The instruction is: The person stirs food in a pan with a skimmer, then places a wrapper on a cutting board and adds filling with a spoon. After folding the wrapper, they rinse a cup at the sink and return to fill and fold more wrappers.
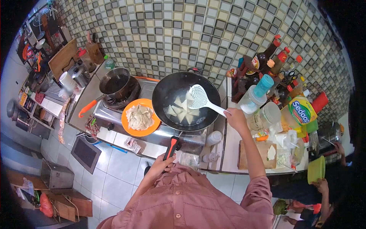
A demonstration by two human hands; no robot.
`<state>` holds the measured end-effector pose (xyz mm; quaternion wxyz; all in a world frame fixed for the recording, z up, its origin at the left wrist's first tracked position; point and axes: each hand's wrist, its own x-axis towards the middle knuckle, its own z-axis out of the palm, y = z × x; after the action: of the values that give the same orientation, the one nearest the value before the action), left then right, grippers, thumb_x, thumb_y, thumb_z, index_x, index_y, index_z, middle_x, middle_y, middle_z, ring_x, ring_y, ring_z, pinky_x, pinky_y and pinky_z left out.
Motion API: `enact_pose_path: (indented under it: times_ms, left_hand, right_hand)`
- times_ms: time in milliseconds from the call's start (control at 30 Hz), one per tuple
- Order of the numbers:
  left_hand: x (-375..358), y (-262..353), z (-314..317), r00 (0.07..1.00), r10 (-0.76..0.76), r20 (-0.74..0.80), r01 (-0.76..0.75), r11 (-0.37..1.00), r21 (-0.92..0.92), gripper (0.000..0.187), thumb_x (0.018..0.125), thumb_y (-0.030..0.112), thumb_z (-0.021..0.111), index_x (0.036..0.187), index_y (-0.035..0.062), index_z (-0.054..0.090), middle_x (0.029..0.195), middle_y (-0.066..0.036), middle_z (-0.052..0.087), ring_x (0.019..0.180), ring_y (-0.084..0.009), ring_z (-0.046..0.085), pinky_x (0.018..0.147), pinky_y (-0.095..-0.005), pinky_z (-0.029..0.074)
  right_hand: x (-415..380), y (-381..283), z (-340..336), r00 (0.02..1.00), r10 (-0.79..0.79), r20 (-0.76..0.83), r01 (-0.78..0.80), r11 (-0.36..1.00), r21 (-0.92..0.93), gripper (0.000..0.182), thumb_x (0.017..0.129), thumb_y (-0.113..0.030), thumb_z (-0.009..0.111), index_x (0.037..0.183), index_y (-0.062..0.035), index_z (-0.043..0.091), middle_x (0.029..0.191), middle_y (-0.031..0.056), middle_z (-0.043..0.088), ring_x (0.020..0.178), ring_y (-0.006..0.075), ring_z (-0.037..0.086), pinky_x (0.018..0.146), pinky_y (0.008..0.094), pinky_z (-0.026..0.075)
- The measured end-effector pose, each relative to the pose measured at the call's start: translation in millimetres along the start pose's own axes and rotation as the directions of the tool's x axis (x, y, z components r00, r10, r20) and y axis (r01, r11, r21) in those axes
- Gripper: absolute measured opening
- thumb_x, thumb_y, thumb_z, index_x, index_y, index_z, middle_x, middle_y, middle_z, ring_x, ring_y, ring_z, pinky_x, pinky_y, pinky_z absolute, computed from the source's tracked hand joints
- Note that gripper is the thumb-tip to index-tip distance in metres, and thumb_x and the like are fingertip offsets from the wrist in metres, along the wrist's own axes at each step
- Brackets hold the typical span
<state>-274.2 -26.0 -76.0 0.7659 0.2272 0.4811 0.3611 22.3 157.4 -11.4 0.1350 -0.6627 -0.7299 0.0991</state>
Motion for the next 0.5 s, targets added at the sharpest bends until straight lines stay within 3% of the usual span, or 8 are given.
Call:
enact_pose_path:
  times_ms: [100, 300, 367, 500]
  left_hand:
    - [-1, 0, 0, 1.000, 0.013, -0.014, -0.013, 1.000, 0.000, 0.024, 0.084, 0.016, 0.056, 0.103, 0.0046, 0.048, 0.059, 0.005, 0.037, 0.045, -0.0051, 0.032, 0.047, -0.0219, 0.035]
    - [-3, 1, 3, 1.000, 0.009, -0.021, -0.010, 0.999, -0.037, 0.022, 0.084, 0.016, 0.057, 0.100, 0.0051, 0.048, 0.059, 0.005, 0.037, 0.045, -0.0048, 0.032, 0.046, -0.0218, 0.034]
    - [-4, 2, 4, 0.999, 0.013, -0.033, -0.014, 0.999, -0.029, 0.022, 0.084, 0.016, 0.057, 0.100, 0.0054, 0.048, 0.059, 0.004, 0.037, 0.045, -0.0045, 0.032, 0.045, -0.0214, 0.034]
    - [-2, 0, 4, 0.998, 0.014, -0.057, -0.017, 0.999, -0.042, 0.021, 0.083, 0.016, 0.057, 0.099, 0.0058, 0.048, 0.059, 0.004, 0.037, 0.044, -0.0042, 0.032, 0.044, -0.0210, 0.033]
  right_hand:
    - [2, 1, 2, 0.998, -0.054, 0.029, 0.052, 0.998, 0.043, 0.023, 0.081, -0.030, 0.051, 0.080, -0.0100, 0.062, 0.076, 0.0167, 0.061, 0.073, 0.0373, 0.057, 0.065, 0.0454, 0.045]
    - [-11, -16, -21, 0.995, 0.003, -0.104, -0.001, 1.000, 0.022, 0.023, 0.082, -0.031, 0.051, 0.080, -0.0115, 0.063, 0.074, 0.0154, 0.061, 0.069, 0.0370, 0.058, 0.062, 0.0449, 0.046]
    - [-9, -13, -17, 0.972, -0.024, -0.232, -0.008, 0.991, -0.136, 0.023, 0.083, -0.031, 0.050, 0.080, -0.0124, 0.062, 0.071, 0.0153, 0.061, 0.067, 0.0360, 0.059, 0.061, 0.0451, 0.047]
    - [-11, -29, -22, 0.977, 0.035, -0.211, -0.090, 0.962, -0.259, 0.023, 0.083, -0.031, 0.049, 0.081, -0.0129, 0.062, 0.070, 0.0162, 0.061, 0.069, 0.0354, 0.060, 0.061, 0.0458, 0.047]
